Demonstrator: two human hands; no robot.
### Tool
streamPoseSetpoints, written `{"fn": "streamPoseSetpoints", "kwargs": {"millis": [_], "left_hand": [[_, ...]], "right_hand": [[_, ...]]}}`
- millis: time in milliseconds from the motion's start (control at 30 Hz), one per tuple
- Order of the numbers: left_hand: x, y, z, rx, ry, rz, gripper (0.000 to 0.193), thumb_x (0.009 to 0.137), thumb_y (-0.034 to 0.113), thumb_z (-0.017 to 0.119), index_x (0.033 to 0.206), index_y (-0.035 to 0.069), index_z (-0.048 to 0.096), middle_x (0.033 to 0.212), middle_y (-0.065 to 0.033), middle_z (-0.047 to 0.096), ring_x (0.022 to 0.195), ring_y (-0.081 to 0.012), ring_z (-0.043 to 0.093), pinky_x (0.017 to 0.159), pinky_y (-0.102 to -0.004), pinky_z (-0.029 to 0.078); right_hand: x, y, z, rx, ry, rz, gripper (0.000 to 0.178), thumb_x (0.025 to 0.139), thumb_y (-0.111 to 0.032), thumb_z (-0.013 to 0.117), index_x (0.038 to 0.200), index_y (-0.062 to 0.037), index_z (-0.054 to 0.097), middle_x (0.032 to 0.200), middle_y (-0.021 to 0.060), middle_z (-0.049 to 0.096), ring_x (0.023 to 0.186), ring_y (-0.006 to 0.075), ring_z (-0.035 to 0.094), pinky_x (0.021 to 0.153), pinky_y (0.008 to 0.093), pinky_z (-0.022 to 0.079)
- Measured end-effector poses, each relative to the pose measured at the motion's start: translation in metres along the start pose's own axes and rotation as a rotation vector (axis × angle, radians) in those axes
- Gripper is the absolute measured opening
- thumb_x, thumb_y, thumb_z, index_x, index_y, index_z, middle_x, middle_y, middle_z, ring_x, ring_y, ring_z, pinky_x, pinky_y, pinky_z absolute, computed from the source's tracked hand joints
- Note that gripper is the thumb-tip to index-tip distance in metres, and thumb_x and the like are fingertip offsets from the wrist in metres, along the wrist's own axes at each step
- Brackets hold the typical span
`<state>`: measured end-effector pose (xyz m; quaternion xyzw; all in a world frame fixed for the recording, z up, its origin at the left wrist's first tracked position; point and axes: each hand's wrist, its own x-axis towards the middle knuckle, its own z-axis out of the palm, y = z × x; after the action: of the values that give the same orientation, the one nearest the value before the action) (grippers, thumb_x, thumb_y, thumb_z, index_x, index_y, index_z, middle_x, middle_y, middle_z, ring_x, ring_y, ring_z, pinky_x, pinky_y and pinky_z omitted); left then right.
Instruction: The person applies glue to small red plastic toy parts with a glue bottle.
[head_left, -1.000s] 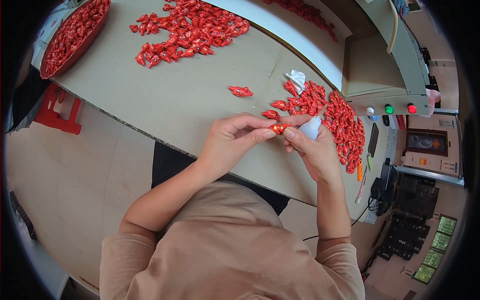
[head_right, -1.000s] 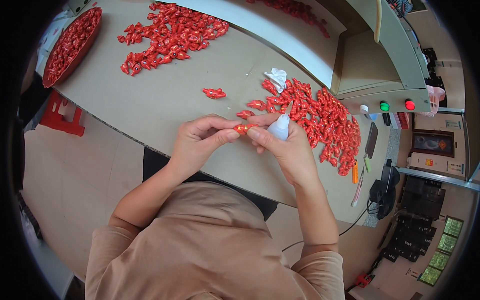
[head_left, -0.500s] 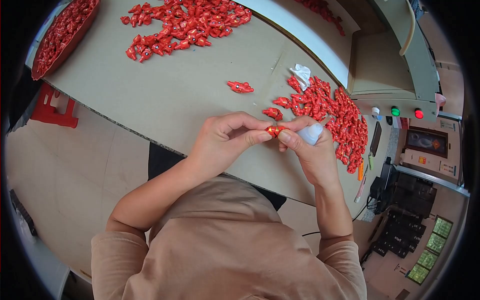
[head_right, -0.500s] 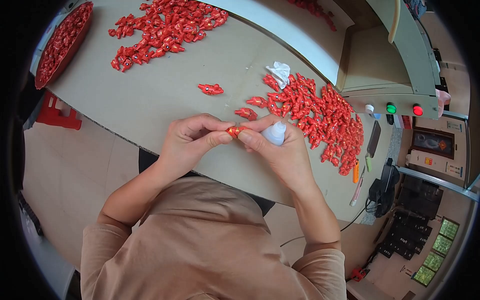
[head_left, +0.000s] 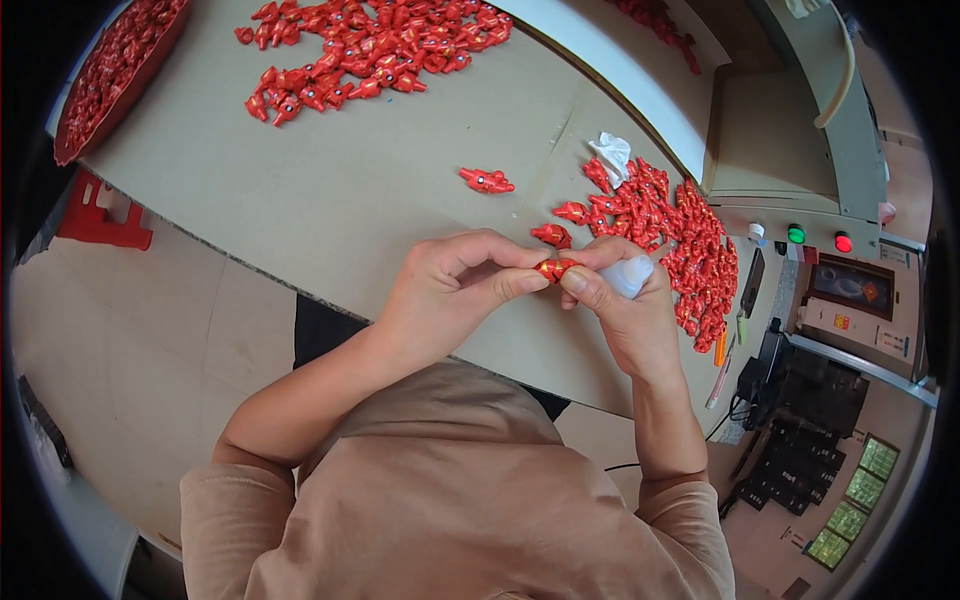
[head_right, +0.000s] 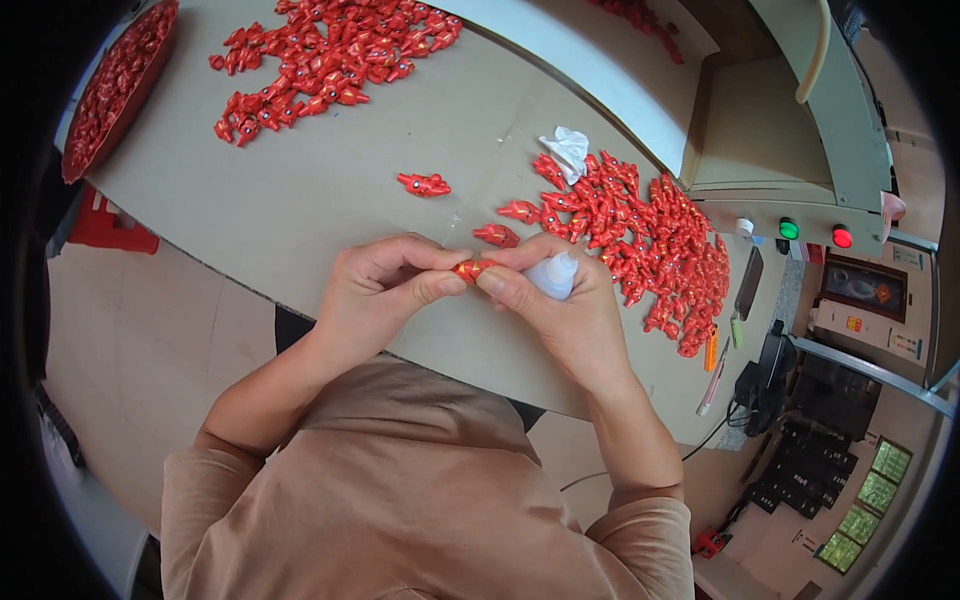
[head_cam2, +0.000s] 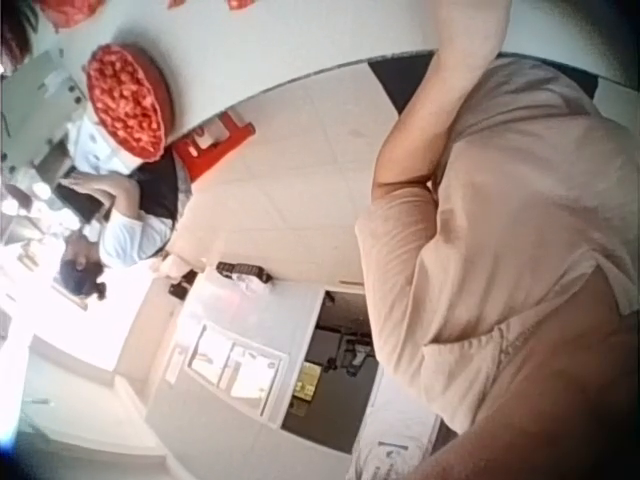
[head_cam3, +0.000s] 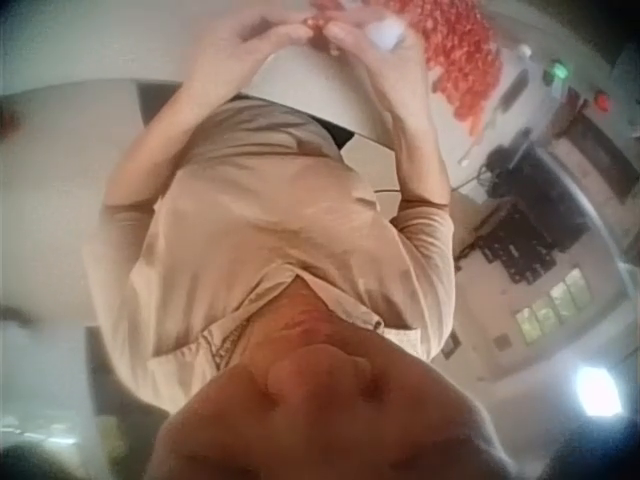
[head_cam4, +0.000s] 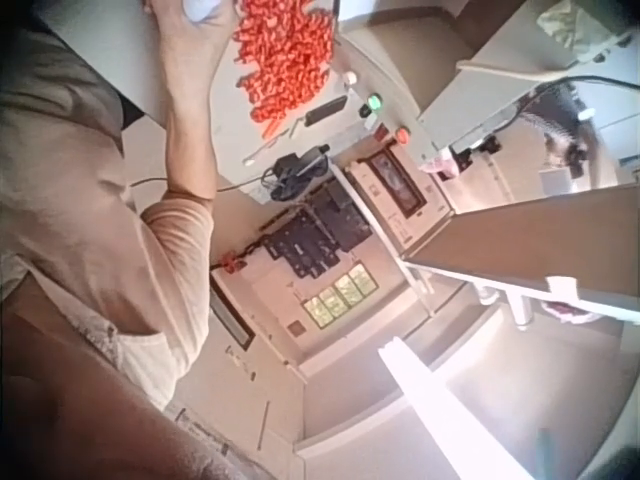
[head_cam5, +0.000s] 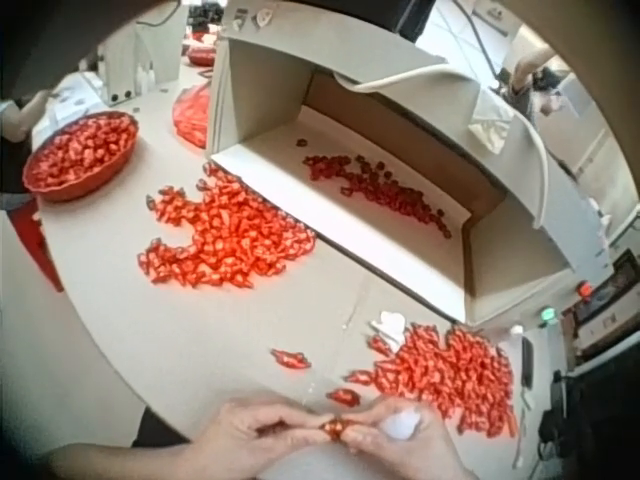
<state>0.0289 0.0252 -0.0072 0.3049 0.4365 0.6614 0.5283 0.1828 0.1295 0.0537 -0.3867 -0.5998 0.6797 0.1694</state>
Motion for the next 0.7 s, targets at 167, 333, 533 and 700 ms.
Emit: {"fn": "streamPoseSetpoints", "kwargs": {"millis": [167, 333, 533, 700], "left_hand": [[0.002, -0.003, -0.002, -0.096, 0.037, -0.054, 0.014, 0.087, 0.001, 0.064, 0.101, -0.003, 0.065, 0.098, -0.0093, 0.068, 0.087, -0.0121, 0.064, 0.079, -0.0259, 0.053], [0.000, -0.002, -0.005, -0.208, 0.031, -0.050, 0.018, 0.089, 0.004, 0.062, 0.106, -0.002, 0.063, 0.099, -0.0113, 0.068, 0.085, -0.0170, 0.067, 0.079, -0.0305, 0.054], [0.003, -0.001, 0.000, -0.246, 0.039, -0.064, 0.020, 0.093, 0.009, 0.058, 0.109, -0.002, 0.061, 0.099, -0.0119, 0.068, 0.085, -0.0170, 0.066, 0.080, -0.0333, 0.056], [0.001, -0.001, -0.002, -0.230, 0.041, -0.052, 0.019, 0.093, 0.011, 0.057, 0.107, 0.000, 0.061, 0.097, -0.0102, 0.067, 0.085, -0.0154, 0.065, 0.080, -0.0349, 0.056]], "right_hand": [[0.003, -0.008, 0.014, -0.077, 0.082, -0.017, 0.015, 0.083, -0.006, 0.070, 0.096, -0.0010, 0.066, 0.090, 0.0041, 0.067, 0.077, 0.0073, 0.059, 0.068, 0.0217, 0.049], [-0.013, -0.016, -0.019, -0.092, 0.441, -0.277, 0.021, 0.082, -0.007, 0.071, 0.102, -0.0011, 0.065, 0.094, 0.0042, 0.066, 0.080, 0.0081, 0.060, 0.071, 0.0224, 0.049], [-0.002, 0.011, -0.193, -0.755, 1.227, -0.602, 0.027, 0.082, -0.013, 0.073, 0.103, 0.0010, 0.064, 0.100, 0.0086, 0.063, 0.089, 0.0189, 0.061, 0.077, 0.0305, 0.049], [0.013, 0.029, -0.228, -1.098, 1.270, -0.542, 0.033, 0.077, -0.019, 0.076, 0.102, -0.0008, 0.064, 0.095, 0.0144, 0.062, 0.088, 0.0298, 0.061, 0.079, 0.0367, 0.048]]}}
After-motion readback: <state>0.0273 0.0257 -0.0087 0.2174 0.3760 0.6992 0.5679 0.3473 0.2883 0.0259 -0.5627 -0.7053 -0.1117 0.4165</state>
